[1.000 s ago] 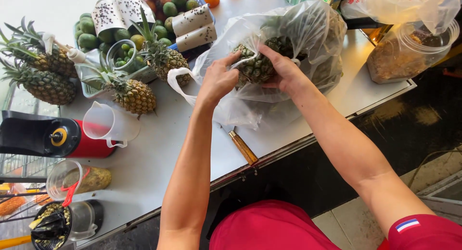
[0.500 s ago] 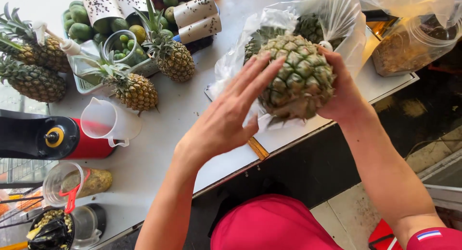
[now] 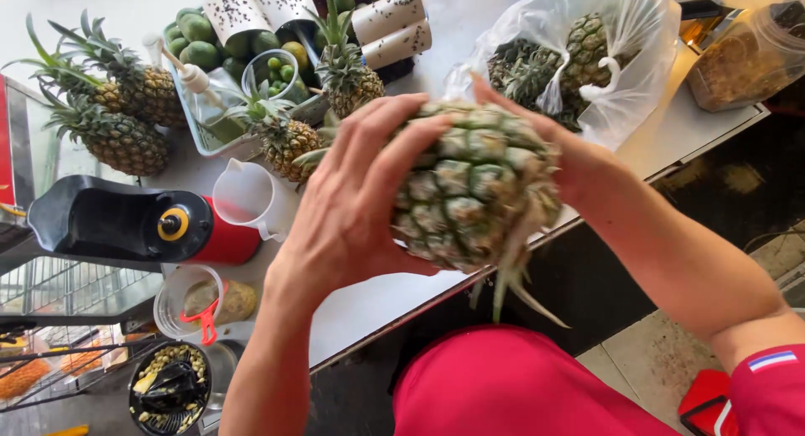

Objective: Unpacking pineapples from plastic bags, trimming their crowns with a knife, and arranging them on a counter for display.

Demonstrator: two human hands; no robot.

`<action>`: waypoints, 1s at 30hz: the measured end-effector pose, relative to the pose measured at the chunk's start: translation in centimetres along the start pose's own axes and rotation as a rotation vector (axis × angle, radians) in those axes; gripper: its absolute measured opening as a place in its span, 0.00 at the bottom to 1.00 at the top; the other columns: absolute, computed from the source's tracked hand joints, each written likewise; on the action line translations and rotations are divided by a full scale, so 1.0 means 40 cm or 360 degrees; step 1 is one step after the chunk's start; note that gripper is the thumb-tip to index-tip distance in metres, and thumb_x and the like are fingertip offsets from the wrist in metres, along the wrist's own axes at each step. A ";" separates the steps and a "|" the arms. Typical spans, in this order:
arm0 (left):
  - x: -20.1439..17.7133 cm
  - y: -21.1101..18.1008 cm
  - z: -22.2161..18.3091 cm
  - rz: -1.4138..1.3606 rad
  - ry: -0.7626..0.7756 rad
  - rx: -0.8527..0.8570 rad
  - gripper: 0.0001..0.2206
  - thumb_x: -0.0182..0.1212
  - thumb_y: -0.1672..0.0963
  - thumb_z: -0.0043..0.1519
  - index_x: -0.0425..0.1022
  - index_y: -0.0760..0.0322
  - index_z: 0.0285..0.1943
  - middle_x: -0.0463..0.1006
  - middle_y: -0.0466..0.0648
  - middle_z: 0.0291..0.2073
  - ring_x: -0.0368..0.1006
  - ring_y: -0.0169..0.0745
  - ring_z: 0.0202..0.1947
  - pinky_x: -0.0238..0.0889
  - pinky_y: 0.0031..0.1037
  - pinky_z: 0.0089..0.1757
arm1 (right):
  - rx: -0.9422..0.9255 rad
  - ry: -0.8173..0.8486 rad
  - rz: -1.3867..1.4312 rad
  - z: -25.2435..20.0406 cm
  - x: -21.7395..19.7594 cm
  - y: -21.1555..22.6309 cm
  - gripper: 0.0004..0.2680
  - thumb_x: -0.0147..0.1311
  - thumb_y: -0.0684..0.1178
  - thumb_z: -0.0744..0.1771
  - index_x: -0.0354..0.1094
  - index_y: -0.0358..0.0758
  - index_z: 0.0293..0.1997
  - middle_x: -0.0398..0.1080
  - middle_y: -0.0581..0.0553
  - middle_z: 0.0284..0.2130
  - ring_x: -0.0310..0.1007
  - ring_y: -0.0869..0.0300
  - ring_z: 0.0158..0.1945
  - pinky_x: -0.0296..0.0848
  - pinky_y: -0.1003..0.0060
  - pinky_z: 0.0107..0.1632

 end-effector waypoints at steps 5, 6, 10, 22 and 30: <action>-0.001 0.125 -0.200 -0.0028 -0.0367 -0.0610 0.52 0.86 0.49 0.40 0.56 0.62 0.73 0.66 0.54 0.66 0.65 0.57 0.67 0.62 0.43 0.64 | 0.0253 -0.0600 -0.1603 0.145 -0.114 -0.140 0.25 0.36 0.70 0.67 0.66 0.45 0.63 0.77 0.39 0.50 0.80 0.51 0.50 0.82 0.52 0.50; 0.023 0.146 -0.231 -0.0026 -0.0362 -0.0620 0.52 0.86 0.49 0.40 0.56 0.62 0.73 0.66 0.54 0.66 0.65 0.57 0.67 0.62 0.43 0.64 | 0.0259 -0.0594 -0.1595 0.129 -0.187 -0.193 0.25 0.36 0.70 0.67 0.66 0.45 0.63 0.77 0.39 0.50 0.80 0.51 0.50 0.82 0.52 0.50; 0.125 0.249 -0.344 0.0101 -0.0374 -0.0972 0.50 0.86 0.50 0.38 0.60 0.64 0.71 0.68 0.54 0.61 0.64 0.57 0.63 0.59 0.44 0.63 | -0.0034 -0.1065 -0.3181 0.039 -0.367 -0.297 0.23 0.56 0.58 0.66 0.59 0.43 0.68 0.67 0.30 0.54 0.72 0.40 0.53 0.72 0.49 0.53; 0.400 0.432 -0.373 0.0268 0.0273 -0.1526 0.55 0.85 0.50 0.32 0.57 0.60 0.71 0.65 0.59 0.60 0.60 0.63 0.62 0.61 0.48 0.58 | -0.0355 -0.1253 -0.2654 -0.050 -0.346 -0.296 0.20 0.52 0.48 0.68 0.58 0.41 0.70 0.68 0.34 0.43 0.74 0.41 0.42 0.73 0.50 0.46; 0.416 0.459 -0.364 0.0241 0.0278 -0.1466 0.58 0.85 0.48 0.34 0.52 0.67 0.74 0.63 0.62 0.64 0.59 0.68 0.62 0.60 0.49 0.59 | -0.0793 -0.0864 -0.2488 -0.052 -0.139 -0.302 0.18 0.49 0.51 0.71 0.56 0.48 0.71 0.77 0.32 0.41 0.77 0.39 0.35 0.75 0.49 0.36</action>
Point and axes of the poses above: each hand's wrist, its own z-axis towards the middle knuckle, its own x-axis out of the palm, y = z × x, the point moved 5 cm from there along z, towards the middle knuckle
